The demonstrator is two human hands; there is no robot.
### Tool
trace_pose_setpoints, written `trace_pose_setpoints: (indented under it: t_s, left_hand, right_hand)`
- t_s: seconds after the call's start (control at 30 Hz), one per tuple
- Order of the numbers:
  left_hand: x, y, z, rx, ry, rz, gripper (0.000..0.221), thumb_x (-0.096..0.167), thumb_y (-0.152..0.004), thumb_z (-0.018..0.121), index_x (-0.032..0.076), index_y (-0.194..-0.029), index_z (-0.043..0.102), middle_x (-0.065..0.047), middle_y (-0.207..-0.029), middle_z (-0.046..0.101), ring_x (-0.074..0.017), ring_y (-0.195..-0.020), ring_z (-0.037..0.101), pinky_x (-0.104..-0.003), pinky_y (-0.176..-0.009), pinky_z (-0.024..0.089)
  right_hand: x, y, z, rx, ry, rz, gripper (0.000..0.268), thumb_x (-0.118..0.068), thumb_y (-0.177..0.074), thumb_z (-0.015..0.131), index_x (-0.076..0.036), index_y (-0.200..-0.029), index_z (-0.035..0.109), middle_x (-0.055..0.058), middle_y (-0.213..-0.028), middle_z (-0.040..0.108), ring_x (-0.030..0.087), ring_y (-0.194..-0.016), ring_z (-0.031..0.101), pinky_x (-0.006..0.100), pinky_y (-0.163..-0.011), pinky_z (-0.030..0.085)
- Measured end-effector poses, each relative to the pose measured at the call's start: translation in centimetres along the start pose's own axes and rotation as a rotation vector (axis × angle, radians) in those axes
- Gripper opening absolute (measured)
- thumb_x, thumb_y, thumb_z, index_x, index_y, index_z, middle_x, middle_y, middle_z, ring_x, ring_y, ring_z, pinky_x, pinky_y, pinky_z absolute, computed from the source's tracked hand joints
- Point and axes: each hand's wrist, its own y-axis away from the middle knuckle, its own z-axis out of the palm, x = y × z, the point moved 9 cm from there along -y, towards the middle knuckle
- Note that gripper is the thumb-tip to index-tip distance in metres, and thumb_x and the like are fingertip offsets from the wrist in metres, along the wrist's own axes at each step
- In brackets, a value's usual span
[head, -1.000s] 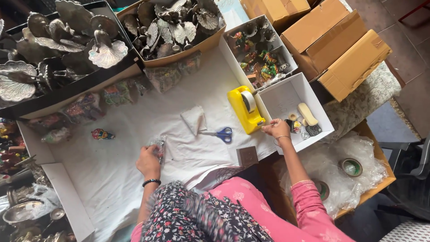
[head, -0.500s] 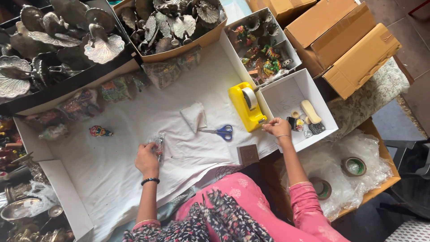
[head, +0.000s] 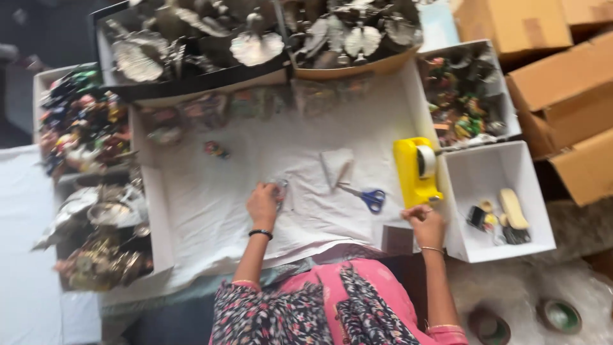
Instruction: The person wraps small decorative figurines in bubble wrap and secures them with tape. They cut bubble wrap with scissors, place a figurine inside, fold the wrap, and seal it with tape from a dispenser. The wrapped items are placed into a white box.
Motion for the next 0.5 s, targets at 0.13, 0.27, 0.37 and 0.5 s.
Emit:
trace_pose_setpoints:
  t_s: [0.13, 0.27, 0.37, 0.5]
  left_hand:
    - [0.8, 0.7, -1.4, -0.027, -0.014, 0.010, 0.015, 0.016, -0.078, 0.077, 0.024, -0.090, 0.073, -0.002, -0.095, 0.068, -0.0276, -0.092, 0.069, -0.046, -0.074, 0.052]
    - [1.1, 0.7, -1.9, -0.050, 0.003, 0.005, 0.029, 0.018, -0.073, 0.082, 0.024, -0.100, 0.073, -0.001, -0.104, 0.066, -0.0271, -0.097, 0.067, -0.046, -0.077, 0.051]
    - [0.9, 0.8, -1.9, -0.074, 0.046, -0.030, 0.031, 0.023, -0.072, 0.085, 0.024, -0.100, 0.073, 0.000, -0.105, 0.065, -0.0266, -0.100, 0.065, -0.047, -0.079, 0.051]
    - [0.3, 0.9, -1.5, -0.090, 0.091, -0.054, 0.031, 0.027, -0.072, 0.086, 0.025, -0.100, 0.072, 0.001, -0.105, 0.065, -0.0257, -0.100, 0.065, -0.046, -0.079, 0.051]
  right_hand:
    - [-8.5, 1.3, 11.9, -0.380, -0.336, 0.096, 0.027, -0.013, -0.087, 0.079, -0.002, -0.109, 0.067, 0.011, -0.097, 0.078, 0.018, -0.090, 0.075, 0.029, -0.076, 0.058]
    - [-16.8, 5.6, 23.2, -0.966, -0.585, 0.400, 0.061, -0.029, -0.091, 0.068, -0.014, -0.144, 0.041, 0.009, -0.132, 0.070, 0.017, -0.107, 0.075, 0.026, -0.081, 0.058]
    - [-17.1, 6.5, 28.0, -1.118, -0.711, 0.573, 0.066, -0.021, -0.090, 0.064, -0.019, -0.149, 0.033, 0.008, -0.145, 0.061, 0.020, -0.102, 0.075, 0.026, -0.071, 0.054]
    - [-15.1, 5.9, 31.1, -1.108, -0.825, 0.721, 0.071, -0.008, -0.085, 0.059, -0.018, -0.148, 0.030, 0.013, -0.147, 0.062, 0.017, -0.077, 0.069, 0.023, -0.055, 0.047]
